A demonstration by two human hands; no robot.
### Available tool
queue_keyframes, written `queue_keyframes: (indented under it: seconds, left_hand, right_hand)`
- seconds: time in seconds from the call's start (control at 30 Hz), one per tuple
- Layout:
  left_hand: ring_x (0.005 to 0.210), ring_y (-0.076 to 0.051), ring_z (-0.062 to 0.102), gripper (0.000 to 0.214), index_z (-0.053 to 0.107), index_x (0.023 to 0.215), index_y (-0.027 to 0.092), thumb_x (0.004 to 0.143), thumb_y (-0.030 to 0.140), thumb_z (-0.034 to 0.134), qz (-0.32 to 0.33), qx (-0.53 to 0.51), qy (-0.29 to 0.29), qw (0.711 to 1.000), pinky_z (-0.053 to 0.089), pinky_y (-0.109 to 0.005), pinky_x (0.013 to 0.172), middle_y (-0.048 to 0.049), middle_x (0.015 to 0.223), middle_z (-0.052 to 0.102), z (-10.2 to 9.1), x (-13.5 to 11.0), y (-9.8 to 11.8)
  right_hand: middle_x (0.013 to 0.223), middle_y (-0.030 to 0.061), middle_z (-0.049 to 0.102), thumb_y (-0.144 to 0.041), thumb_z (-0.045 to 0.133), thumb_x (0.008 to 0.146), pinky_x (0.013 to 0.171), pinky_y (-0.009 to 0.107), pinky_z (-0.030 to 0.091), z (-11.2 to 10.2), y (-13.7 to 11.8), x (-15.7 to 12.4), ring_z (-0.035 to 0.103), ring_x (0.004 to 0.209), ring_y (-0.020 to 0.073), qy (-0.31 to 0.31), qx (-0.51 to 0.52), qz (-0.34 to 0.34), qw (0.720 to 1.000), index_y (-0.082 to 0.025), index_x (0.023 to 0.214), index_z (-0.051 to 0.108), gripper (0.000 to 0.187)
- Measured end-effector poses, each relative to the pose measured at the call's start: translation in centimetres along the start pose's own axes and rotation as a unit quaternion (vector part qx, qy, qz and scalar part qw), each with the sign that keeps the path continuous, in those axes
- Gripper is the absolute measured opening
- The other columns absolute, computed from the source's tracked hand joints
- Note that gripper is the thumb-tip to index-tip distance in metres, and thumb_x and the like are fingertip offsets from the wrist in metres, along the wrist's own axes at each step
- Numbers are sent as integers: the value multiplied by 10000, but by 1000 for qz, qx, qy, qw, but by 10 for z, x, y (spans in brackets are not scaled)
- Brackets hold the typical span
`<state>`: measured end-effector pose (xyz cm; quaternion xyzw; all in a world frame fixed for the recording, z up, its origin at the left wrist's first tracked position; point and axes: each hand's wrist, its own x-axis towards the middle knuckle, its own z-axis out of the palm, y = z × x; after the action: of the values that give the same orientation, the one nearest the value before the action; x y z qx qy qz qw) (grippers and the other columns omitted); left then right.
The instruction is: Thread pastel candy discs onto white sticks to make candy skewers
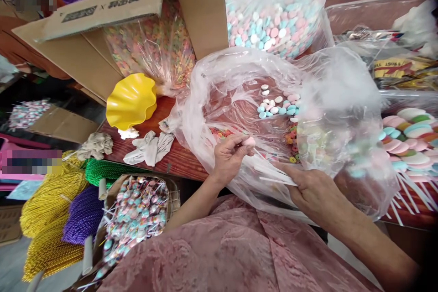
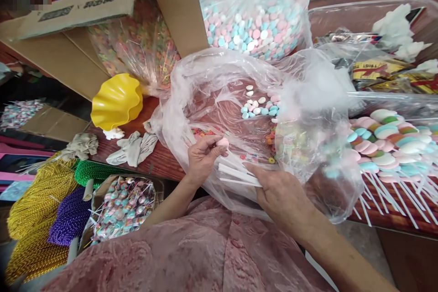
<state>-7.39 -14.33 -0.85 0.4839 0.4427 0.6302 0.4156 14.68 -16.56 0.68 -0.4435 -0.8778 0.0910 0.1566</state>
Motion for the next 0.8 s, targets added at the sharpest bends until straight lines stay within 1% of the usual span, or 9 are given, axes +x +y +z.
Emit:
queue_keyframes:
  seconds: [0.1,0.2,0.3,0.37,0.53,0.6,0.67,0.73,0.8]
  left_hand:
    - [662,-107,675,172,754,982,212,831,291,732,78,76,-13,994,586,-257,644,-35,923,731,-2,-1,2]
    - [766,-140,700,131,761,963,210,873,250,674,147,151,-27,977,597,-288,726,-66,930,754,-2,-2,5]
    - [836,-156,713,157,761,978,217,902,246,627,175,192,-40,965,596,-297,770,-78,958,766,1,-2,8]
    - [868,-162,718,160,763,976,218,903,241,622,189,200,-55,960,593,-297,793,-79,965,770,4,-2,8]
    - [859,-159,722,130,768,936,209,869,177,661,211,170,-78,959,583,-286,811,-72,919,771,13,6,8]
    - [858,-156,720,109,769,904,204,839,156,697,202,138,-102,964,578,-281,809,-64,893,767,18,7,7]
    - [785,-137,710,106,765,908,204,813,169,735,153,70,-107,980,577,-261,743,-44,881,752,25,5,5]
    - [709,-109,686,146,757,945,212,799,206,762,81,-15,-76,994,568,-239,677,-22,895,735,35,1,2]
    - [721,-99,680,172,755,972,227,801,230,768,28,-71,-43,996,566,-232,686,-10,921,727,45,-3,0]
  right_hand:
    - [790,77,771,-144,437,782,569,319,488,3,-4,2,693,614,239,-10,-11,-1,1000,-194,1239,694,526]
    - [781,86,768,-145,424,799,589,323,502,5,-10,3,705,638,248,-14,14,12,1000,-174,1230,701,513]
    - [778,82,760,-136,395,826,644,330,521,7,-19,3,704,663,237,-18,85,42,995,-168,1235,701,512]
    - [744,67,744,-139,380,849,636,316,516,8,-26,2,676,621,212,-17,146,61,987,-160,1232,704,502]
    - [648,6,671,-203,410,929,597,272,493,9,-33,-5,600,566,165,42,293,121,948,-187,1195,721,410]
    - [680,7,678,-253,441,948,618,274,502,7,-30,-9,616,610,169,63,324,146,933,-185,1165,731,369]
    - [717,13,689,-301,468,958,629,278,507,7,-28,-12,620,632,168,87,342,162,922,-177,1135,740,347]
    - [672,4,653,-329,488,964,598,270,487,11,-27,-15,582,588,151,114,354,168,913,-172,1109,747,336]
    - [585,-15,571,-342,490,975,547,258,448,18,-30,-17,512,526,132,130,374,172,902,-172,1121,744,339]
